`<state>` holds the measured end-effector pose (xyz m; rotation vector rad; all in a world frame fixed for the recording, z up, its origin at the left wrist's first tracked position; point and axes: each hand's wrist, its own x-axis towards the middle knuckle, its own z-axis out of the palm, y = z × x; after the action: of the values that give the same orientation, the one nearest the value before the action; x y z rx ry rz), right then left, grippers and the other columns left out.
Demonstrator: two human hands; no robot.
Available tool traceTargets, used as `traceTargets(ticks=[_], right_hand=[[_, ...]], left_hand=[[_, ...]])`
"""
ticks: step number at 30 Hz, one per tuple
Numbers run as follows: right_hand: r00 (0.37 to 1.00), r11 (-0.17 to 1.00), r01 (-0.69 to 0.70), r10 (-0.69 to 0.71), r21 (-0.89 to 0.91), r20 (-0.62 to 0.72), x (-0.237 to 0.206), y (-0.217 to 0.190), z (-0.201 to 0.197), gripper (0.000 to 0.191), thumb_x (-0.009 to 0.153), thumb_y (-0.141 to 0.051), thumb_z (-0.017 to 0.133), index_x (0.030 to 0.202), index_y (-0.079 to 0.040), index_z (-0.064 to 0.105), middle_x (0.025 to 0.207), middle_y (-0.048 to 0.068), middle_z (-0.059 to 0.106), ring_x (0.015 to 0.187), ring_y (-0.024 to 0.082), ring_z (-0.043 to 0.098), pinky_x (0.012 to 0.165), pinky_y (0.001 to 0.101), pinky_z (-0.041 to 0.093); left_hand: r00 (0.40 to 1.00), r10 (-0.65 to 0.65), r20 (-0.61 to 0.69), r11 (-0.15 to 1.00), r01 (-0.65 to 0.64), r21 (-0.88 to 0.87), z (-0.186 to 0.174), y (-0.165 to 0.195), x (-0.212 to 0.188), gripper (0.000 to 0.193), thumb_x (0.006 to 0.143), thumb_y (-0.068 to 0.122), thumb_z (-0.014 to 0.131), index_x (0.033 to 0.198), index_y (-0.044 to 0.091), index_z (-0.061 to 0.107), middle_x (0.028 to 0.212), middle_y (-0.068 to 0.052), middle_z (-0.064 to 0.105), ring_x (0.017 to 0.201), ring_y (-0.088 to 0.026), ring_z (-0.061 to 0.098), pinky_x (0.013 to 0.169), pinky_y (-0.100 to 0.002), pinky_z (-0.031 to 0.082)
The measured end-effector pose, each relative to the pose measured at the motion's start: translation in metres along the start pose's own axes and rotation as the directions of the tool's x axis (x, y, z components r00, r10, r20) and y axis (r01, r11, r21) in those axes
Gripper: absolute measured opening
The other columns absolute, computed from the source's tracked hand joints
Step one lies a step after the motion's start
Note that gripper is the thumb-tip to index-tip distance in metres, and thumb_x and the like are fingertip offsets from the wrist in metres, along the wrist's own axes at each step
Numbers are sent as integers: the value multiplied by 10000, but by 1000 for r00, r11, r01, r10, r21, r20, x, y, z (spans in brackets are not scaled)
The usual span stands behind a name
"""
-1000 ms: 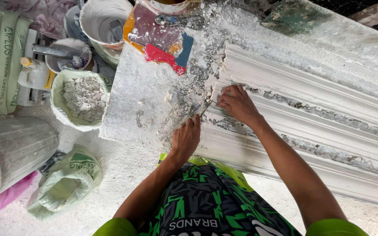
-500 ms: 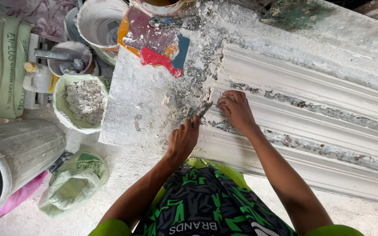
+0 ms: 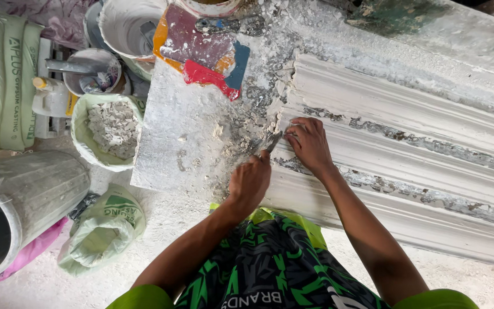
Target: The person washes their hands under a tap, dries them with a cloth, and then uses a small scraping tool to remove dried plaster residue from the grooves of decorative gypsum cornice moldings laid on a work table, working along the fluted surfaces piece by piece.
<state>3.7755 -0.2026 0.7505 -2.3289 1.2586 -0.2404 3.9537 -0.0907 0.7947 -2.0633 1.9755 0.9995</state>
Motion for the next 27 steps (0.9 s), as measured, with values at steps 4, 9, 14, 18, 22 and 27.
traceTargets(ticks=[4,9,14,18,22,27], right_hand=[[998,999,54,-54,-5,-30,0,-2,0,160,932,-219,761,1013,-95,701,1311,61,598,1284,341,470,1096,469,396],[995,997,79,-80,-16,-54,-2,1,-6,136,931,-198,744,1018,-101,706,1359,83,610,1362,333,446,1122,481,392],[999,999,44,-44,7,6,0,3,-7,188,931,-230,743,1060,-102,697,1422,83,597,1420,334,405,1135,502,375],[999,1000,12,-13,22,32,1,3,-3,170,943,-222,720,1065,-105,696,1444,78,592,1450,337,385,1129,502,377],[999,1000,-3,2,24,48,1,6,-2,151,960,-221,709,1071,-119,713,1442,77,589,1457,335,375,1156,509,353],[999,1000,2,-2,-1,53,1,9,-5,226,929,-229,704,1123,-112,710,1467,78,575,1465,335,377,1182,488,353]], left_hand=[[965,-55,-256,997,41,-61,-6,18,26,150,997,105,524,1054,-15,595,825,-200,726,626,-297,742,455,-368,590],[945,83,-316,996,-89,-7,-13,1,47,103,923,76,563,970,17,634,837,-166,740,749,-299,760,585,-403,604],[965,97,-242,995,-100,1,-21,-12,36,154,925,69,573,1041,-25,611,843,-193,728,726,-321,758,563,-406,609],[978,77,-193,997,-71,37,-32,2,38,123,964,61,557,1052,-14,599,840,-188,730,745,-321,759,584,-404,608],[989,48,-139,999,-47,10,-41,25,57,136,915,97,588,963,11,683,867,-181,740,781,-289,766,597,-386,616],[995,47,-92,999,-48,-3,-74,30,114,162,879,179,635,863,71,754,909,-194,755,836,-315,750,699,-429,604]])
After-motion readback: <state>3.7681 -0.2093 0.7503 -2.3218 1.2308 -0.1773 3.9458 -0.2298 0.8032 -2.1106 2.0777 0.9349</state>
